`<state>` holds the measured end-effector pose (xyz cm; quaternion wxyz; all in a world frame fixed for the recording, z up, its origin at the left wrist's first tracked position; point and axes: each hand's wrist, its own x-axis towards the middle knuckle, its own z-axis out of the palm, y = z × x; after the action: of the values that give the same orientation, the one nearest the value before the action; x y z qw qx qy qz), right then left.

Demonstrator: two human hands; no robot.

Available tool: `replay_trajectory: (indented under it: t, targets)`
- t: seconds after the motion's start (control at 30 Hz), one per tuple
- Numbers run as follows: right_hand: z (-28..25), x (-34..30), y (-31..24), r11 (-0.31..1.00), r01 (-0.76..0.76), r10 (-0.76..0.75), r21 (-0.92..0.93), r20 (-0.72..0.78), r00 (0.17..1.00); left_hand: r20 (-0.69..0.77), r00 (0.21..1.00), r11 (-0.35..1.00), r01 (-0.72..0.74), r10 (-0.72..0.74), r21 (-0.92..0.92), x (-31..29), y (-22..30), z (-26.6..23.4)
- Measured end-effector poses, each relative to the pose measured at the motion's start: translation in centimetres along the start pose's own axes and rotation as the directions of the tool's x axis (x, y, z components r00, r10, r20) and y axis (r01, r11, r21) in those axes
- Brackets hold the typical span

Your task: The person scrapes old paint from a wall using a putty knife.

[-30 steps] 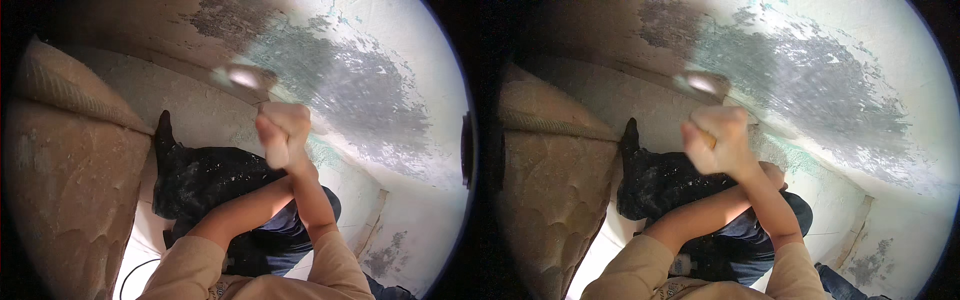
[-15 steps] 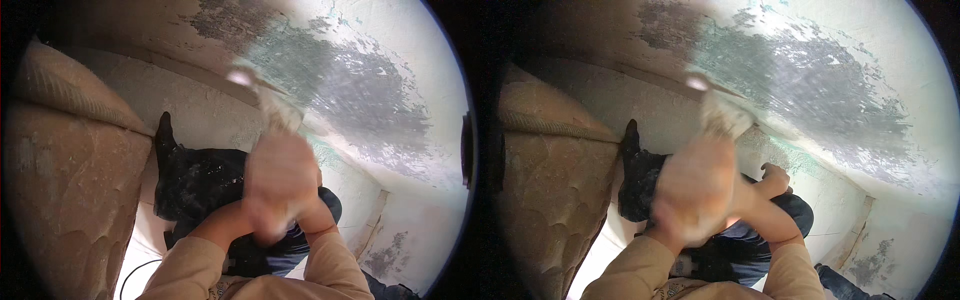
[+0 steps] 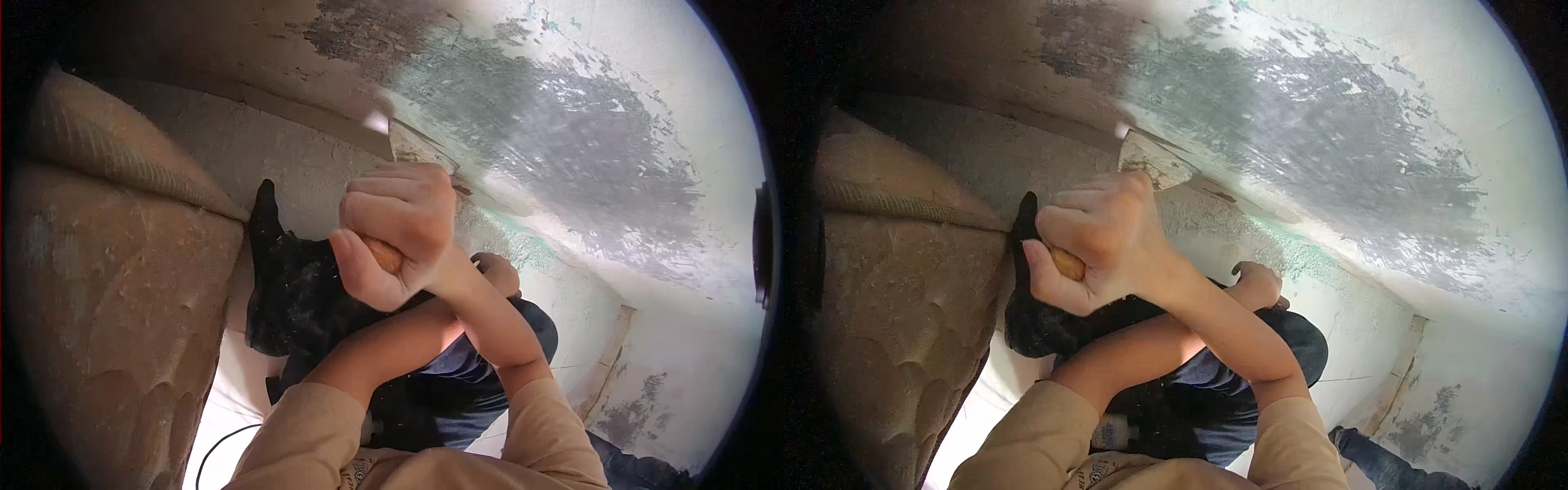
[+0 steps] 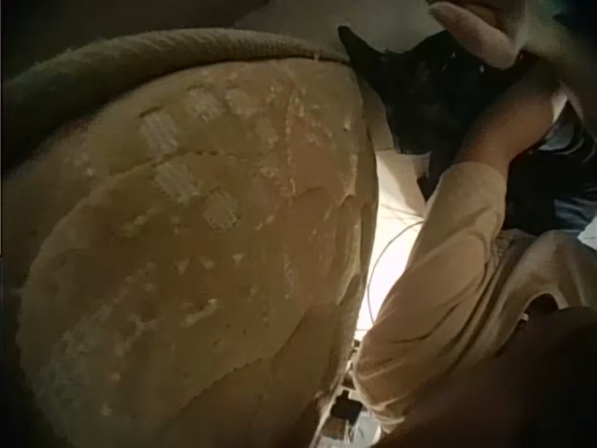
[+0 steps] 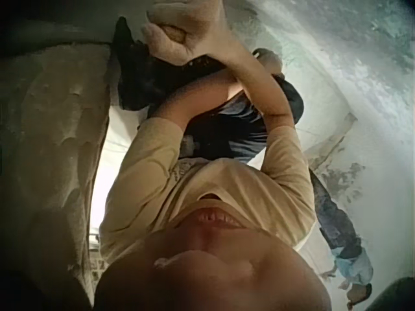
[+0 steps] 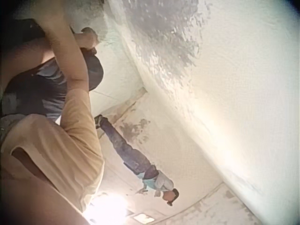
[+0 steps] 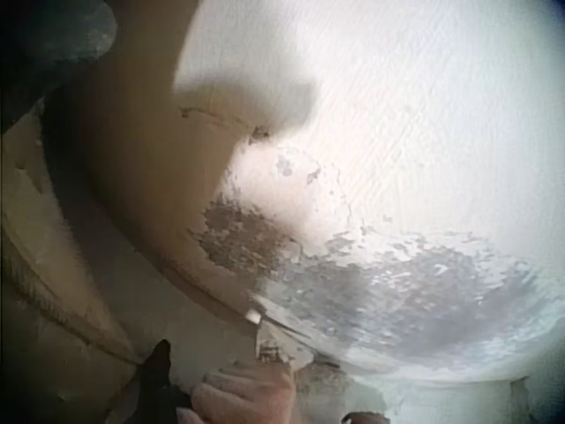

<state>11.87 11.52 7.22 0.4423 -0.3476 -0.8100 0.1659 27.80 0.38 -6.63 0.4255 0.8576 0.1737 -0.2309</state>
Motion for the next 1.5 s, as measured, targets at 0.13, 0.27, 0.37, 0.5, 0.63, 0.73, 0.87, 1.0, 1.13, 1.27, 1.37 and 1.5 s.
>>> replay_trajectory:
  t: [0.13,0.27,0.37,0.5,0.63,0.73,0.87,1.0,1.13,1.27,1.37,1.5]
  targets:
    - [-4.2,1.8,-4.2,0.969,0.215,-0.200,-0.123,0.123,0.972,0.142,0.990,0.998,-0.016,0.008,0.054,-2.6,2.5,-3.7]
    - [-0.5,0.4,1.3,0.998,0.057,-0.057,-0.004,-0.100,0.993,-0.081,0.985,0.983,-0.159,0.152,-0.094,-2.8,-0.4,-1.5]
    - [-2.7,1.4,-2.4,0.985,0.140,-0.139,-0.101,0.022,0.990,-0.062,0.991,0.991,-0.121,0.118,-0.051,-2.6,1.0,-2.1]
    - [-0.8,0.2,0.7,0.999,0.027,-0.028,-0.028,-0.041,0.999,0.008,0.994,0.991,-0.108,0.109,-0.079,-2.7,0.6,-2.6]
    - [-0.8,1.4,-3.1,0.996,0.015,0.003,0.093,-0.186,0.983,0.020,0.999,0.998,-0.049,0.050,-0.037,-1.7,0.4,-1.2]
    - [-1.8,1.3,-2.1,0.988,0.105,-0.080,0.116,-0.202,0.976,0.009,0.999,0.999,-0.038,0.038,0.015,-1.9,2.0,-2.3]
    - [-1.4,-0.4,1.0,0.997,-0.045,0.044,-0.066,-0.018,0.999,0.166,0.986,0.997,-0.008,-0.005,0.077,-5.1,1.2,-5.0]
    - [-2.1,0.3,-1.8,0.999,-0.028,0.029,-0.020,0.083,0.996,0.061,0.997,0.999,-0.046,0.045,0.013,-3.4,0.8,-3.3]
    - [-1.2,-0.1,0.9,0.995,-0.088,0.088,-0.044,-0.014,0.996,-0.083,0.993,0.994,-0.085,0.079,-0.064,-1.9,0.0,-1.2]
    - [-0.6,-0.9,0.3,0.996,-0.062,0.069,-0.066,0.108,0.992,0.104,0.993,0.996,0.042,-0.050,0.083,-3.8,1.5,-3.4]
    - [-1.3,-0.1,-2.2,1.000,0.005,-0.003,-0.011,0.162,0.987,0.081,0.997,1.000,-0.003,0.001,0.025,-1.7,2.1,-2.8]
    - [-1.3,-1.5,2.6,0.982,-0.163,0.168,-0.097,0.049,0.985,-0.184,0.978,0.988,-0.119,0.100,-0.098,-3.4,0.5,-1.8]
